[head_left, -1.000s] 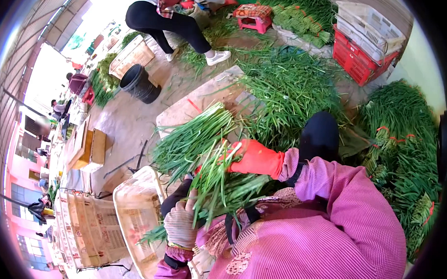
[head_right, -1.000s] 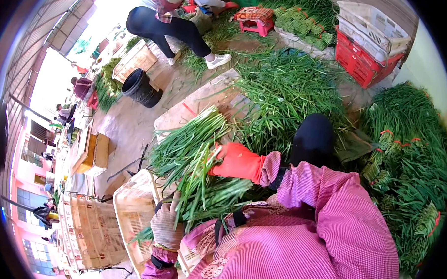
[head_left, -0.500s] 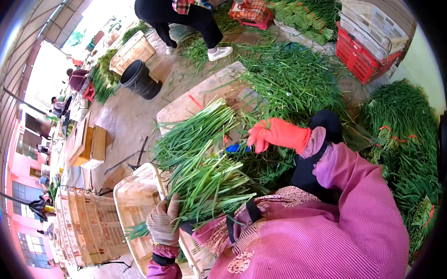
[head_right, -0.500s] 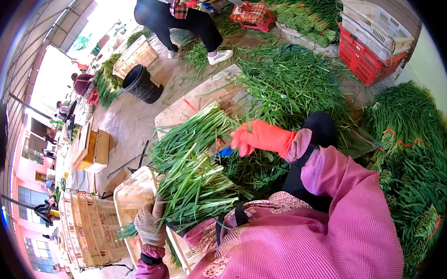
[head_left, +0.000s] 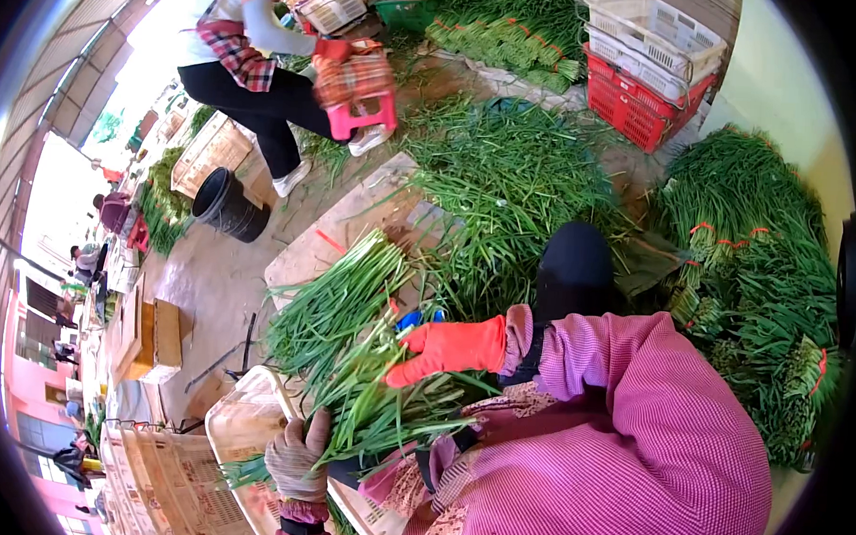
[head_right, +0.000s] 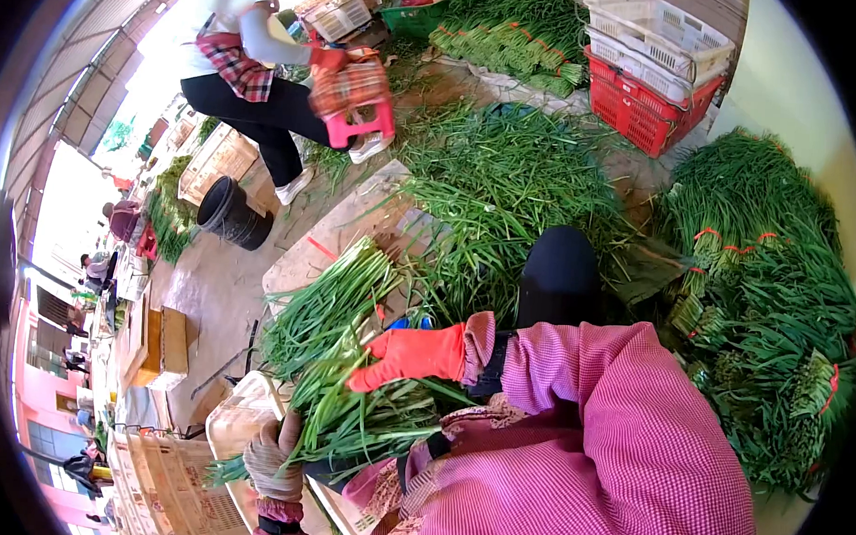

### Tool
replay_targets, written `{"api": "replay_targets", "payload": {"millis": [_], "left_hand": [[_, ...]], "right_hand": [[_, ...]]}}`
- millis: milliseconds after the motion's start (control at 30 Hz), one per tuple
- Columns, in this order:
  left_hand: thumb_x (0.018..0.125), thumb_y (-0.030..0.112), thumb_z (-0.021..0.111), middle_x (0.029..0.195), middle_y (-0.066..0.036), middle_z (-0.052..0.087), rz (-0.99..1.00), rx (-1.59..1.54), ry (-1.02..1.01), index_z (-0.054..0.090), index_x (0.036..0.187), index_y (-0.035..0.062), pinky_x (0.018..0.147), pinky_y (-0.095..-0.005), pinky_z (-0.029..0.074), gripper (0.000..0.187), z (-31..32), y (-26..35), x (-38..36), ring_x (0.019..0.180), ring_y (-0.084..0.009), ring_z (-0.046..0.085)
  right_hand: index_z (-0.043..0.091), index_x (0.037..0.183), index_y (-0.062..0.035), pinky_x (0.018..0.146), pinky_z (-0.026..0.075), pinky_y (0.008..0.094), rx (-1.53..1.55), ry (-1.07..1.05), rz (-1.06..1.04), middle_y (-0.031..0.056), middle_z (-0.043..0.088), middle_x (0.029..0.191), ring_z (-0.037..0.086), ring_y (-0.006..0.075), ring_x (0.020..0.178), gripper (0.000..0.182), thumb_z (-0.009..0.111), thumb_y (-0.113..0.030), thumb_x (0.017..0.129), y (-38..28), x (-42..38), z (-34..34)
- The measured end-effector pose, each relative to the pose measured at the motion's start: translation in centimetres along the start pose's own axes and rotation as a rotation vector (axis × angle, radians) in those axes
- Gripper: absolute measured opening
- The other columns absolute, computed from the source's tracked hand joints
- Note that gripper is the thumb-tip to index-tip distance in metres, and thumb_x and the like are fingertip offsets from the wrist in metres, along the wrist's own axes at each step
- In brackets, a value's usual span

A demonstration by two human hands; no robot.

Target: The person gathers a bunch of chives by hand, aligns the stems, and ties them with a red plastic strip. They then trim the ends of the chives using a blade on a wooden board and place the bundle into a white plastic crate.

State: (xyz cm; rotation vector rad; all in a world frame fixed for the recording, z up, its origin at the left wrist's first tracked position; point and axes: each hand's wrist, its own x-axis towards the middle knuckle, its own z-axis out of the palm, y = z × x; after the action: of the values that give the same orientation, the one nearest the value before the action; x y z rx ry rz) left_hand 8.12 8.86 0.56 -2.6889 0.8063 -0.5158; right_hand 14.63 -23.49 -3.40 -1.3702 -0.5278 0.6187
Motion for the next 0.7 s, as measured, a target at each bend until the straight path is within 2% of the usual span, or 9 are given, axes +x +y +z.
{"api": "replay_targets", "payload": {"millis": [133,333,400,467,533,567,600,667,700], "left_hand": [[0.081,0.02,0.063,0.098,-0.006,0.059,-0.046,-0.012,-0.057,0.053,0.134,0.0299,0.061,-0.0425,0.049,0.055,0.3,0.0,0.3,0.076,-0.0281,0.06],[0.081,0.02,0.064,0.101,-0.008,0.061,-0.008,0.007,-0.02,0.054,0.131,0.0294,0.062,-0.0425,0.049,0.052,0.6,-0.8,-0.3,0.079,-0.0291,0.061],[0.081,0.019,0.065,0.1,-0.009,0.061,-0.007,0.029,-0.005,0.054,0.131,0.0282,0.062,-0.0426,0.049,0.052,0.8,-1.1,-0.9,0.079,-0.0294,0.062],[0.082,0.018,0.065,0.098,-0.009,0.062,-0.136,-0.049,0.038,0.054,0.131,0.025,0.062,-0.0426,0.049,0.051,1.0,-2.0,-1.5,0.078,-0.0298,0.062],[0.082,0.017,0.065,0.097,-0.009,0.062,-0.164,-0.037,0.05,0.055,0.131,0.0225,0.062,-0.0425,0.05,0.05,0.9,-2.7,-1.9,0.076,-0.0301,0.062],[0.08,0.012,0.066,0.097,-0.01,0.062,-0.176,-0.058,0.067,0.053,0.134,0.0209,0.061,-0.0421,0.05,0.057,0.7,-2.9,-1.8,0.076,-0.0308,0.063],[0.077,0.007,0.068,0.097,-0.011,0.062,-0.184,-0.079,0.083,0.052,0.137,0.0192,0.061,-0.0418,0.05,0.063,0.5,-3.1,-1.8,0.076,-0.0316,0.063],[0.076,0.005,0.068,0.097,-0.011,0.062,-0.196,-0.074,0.068,0.051,0.139,0.0185,0.061,-0.0417,0.051,0.066,0.9,-3.4,-1.7,0.075,-0.0316,0.064],[0.075,0.004,0.068,0.097,-0.011,0.062,-0.214,-0.092,0.065,0.05,0.139,0.0179,0.061,-0.0415,0.051,0.068,0.8,-3.2,-1.5,0.075,-0.0315,0.064]], "right_hand": [[0.07,0.105,-0.0027,0.099,0.044,0.0318,0.242,-0.111,-0.061,0.0078,0.069,0.108,0.061,0.0188,0.109,0.024,0.064,-0.023,0.094,-0.3,-0.1,-0.9],[0.07,0.098,0.0008,0.092,0.05,0.0353,0.322,-0.287,-0.134,0.0125,0.069,0.103,0.065,0.0231,0.102,0.03,0.062,-0.028,0.095,-0.7,-1.8,-3.8],[0.07,0.092,0.0005,0.087,0.052,0.0364,0.294,-0.102,0.139,0.0121,0.07,0.098,0.068,0.0261,0.094,0.031,0.062,-0.029,0.095,-3.3,-4.2,-5.7],[0.071,0.096,-0.0004,0.082,0.054,0.0336,0.462,-0.036,-0.052,0.0113,0.071,0.097,0.068,0.0219,0.088,0.029,0.064,-0.029,0.094,-1.7,-5.9,-9.4],[0.07,0.097,0.001,0.078,0.053,0.0319,-0.176,-0.043,0.122,0.0119,0.069,0.095,0.067,0.0219,0.093,0.042,0.061,-0.04,0.094,-3.9,-7.0,-10.7],[0.067,0.111,-0.0001,0.079,0.052,0.033,-0.53,-0.05,0.391,0.0139,0.069,0.1,0.067,0.0233,0.095,0.056,0.062,-0.052,0.09,-0.9,-7.1,-12.0],[0.059,0.124,-0.0023,0.083,0.051,0.0334,-0.953,-0.051,0.335,0.0154,0.069,0.102,0.065,0.0219,0.097,0.074,0.061,-0.065,0.084,-1.7,-7.5,-10.8],[0.054,0.131,-0.002,0.085,0.05,0.0348,-0.848,0.06,0.404,0.0133,0.068,0.105,0.063,0.0205,0.095,0.072,0.062,-0.059,0.088,-4.0,-7.1,-8.3],[0.052,0.132,-0.0014,0.086,0.05,0.0333,-0.642,0.098,0.179,0.0122,0.067,0.108,0.063,0.0194,0.097,0.067,0.063,-0.052,0.09,-2.6,-6.0,-7.9]]}}
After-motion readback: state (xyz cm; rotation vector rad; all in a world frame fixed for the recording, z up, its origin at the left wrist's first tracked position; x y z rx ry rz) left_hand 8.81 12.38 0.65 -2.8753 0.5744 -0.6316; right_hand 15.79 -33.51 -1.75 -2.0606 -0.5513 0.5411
